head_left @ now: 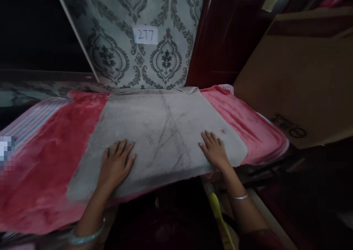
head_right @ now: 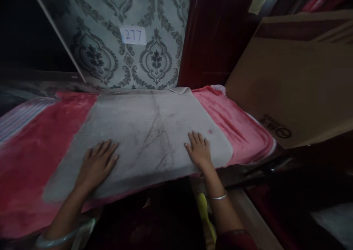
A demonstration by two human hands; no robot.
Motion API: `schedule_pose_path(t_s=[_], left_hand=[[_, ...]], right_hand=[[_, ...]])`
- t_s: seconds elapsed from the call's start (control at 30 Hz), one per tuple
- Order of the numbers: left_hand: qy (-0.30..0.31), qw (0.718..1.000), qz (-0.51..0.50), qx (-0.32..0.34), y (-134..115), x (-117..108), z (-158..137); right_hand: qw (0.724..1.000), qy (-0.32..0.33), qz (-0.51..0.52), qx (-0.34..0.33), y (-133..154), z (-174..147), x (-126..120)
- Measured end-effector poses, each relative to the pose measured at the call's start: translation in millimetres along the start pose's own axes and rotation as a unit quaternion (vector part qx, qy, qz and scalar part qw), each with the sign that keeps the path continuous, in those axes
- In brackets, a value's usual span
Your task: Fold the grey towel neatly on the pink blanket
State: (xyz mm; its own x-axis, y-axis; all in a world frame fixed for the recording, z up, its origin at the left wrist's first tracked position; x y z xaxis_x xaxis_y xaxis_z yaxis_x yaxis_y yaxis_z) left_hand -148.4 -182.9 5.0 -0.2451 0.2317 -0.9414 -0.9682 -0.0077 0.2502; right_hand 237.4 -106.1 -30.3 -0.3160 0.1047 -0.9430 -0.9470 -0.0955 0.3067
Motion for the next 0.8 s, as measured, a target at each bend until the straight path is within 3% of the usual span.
schedule_pose_path(t_s=[0.17,0.3,0.47,0.67,0.8], left_hand=[[-0.021,1.0,0.001,0.011,2,3,4],[-0.015,1.0,0.004,0.008,3,4,6],[-0.003,1.0,0.006,0.012,3,4,7],[-0.009,1.0,0.01,0.009,4,4,9],[-0.006,1.0,0.006,0.01,4,5,9]], right_hand=[[0.992,-0.076,-0.012,0.102,-79,-20,-21],[0.972,-0.138,0.029,0.187,-120,-33,-34],[0.958,-0.166,0.051,0.227,-131,-32,-47],[0.957,-0.138,0.013,0.253,-139,-8,-74],[0.953,-0.119,0.074,0.267,-157,3,-77]])
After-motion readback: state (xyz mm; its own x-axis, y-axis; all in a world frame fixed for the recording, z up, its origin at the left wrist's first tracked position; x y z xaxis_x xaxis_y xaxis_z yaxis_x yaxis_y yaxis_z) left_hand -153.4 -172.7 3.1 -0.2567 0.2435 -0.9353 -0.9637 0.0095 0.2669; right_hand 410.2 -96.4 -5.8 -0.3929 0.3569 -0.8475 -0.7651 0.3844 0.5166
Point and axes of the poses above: each hand's wrist, its own z-axis towards the middle knuckle, its own x-axis out of the palm, y = z × x, the point moved 7 cm from there along z, towards the middle knuckle, and after that the axes turned 15 degrees about z, right-handed, at the moved point
